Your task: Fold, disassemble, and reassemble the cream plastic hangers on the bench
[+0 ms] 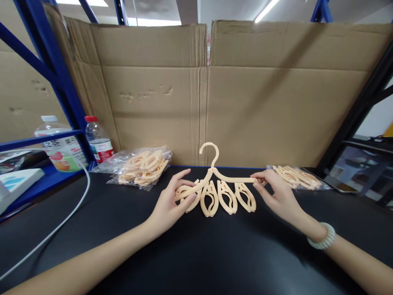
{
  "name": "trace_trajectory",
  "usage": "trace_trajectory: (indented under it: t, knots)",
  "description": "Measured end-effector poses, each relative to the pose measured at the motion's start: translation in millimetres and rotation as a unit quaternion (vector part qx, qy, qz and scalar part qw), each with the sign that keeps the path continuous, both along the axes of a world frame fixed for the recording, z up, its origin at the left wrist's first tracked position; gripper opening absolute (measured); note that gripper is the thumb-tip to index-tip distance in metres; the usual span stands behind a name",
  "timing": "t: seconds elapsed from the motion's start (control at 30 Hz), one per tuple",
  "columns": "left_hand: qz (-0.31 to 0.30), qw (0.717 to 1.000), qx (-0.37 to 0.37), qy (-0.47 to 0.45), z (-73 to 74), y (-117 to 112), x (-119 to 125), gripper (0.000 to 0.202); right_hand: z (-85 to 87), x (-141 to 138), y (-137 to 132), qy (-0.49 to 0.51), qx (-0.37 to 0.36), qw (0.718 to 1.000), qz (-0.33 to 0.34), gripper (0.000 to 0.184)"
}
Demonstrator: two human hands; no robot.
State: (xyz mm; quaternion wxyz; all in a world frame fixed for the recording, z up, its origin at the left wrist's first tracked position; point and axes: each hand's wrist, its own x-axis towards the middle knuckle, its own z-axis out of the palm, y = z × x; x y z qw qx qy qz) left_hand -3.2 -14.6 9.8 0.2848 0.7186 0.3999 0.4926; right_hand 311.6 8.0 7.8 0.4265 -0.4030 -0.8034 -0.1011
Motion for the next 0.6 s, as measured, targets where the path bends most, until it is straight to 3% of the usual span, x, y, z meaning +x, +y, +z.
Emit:
trace_trajectory:
  t: [0.13, 0.23, 0.5, 0.6]
  knots:
    - [0.014, 0.99, -0.092, -0.107, 2.0, 2.2, 1.4, 0.038, -2.1, 3.1, 4.4, -0.032, 0.009, 0.999, -0.005, 0.012]
    - [0.018, 0.977, -0.121, -0.177, 2.4, 3.7, 2.3, 0.027, -1.4, 4.2, 5.2, -0.101, 0.036, 0.994, -0.012, 0.013]
    - [0.019, 0.943, -0.204, -0.262, 3.8, 4.0, 2.8, 0.028, 5.6, 2.4, 1.3, -0.218, 0.182, 0.958, -0.05, 0.02]
    - [0.013, 0.939, -0.213, -0.269, 3.7, 3.6, 3.8, 0.028, 3.8, 2.4, 0.2, -0.234, 0.195, 0.952, -0.043, 0.028]
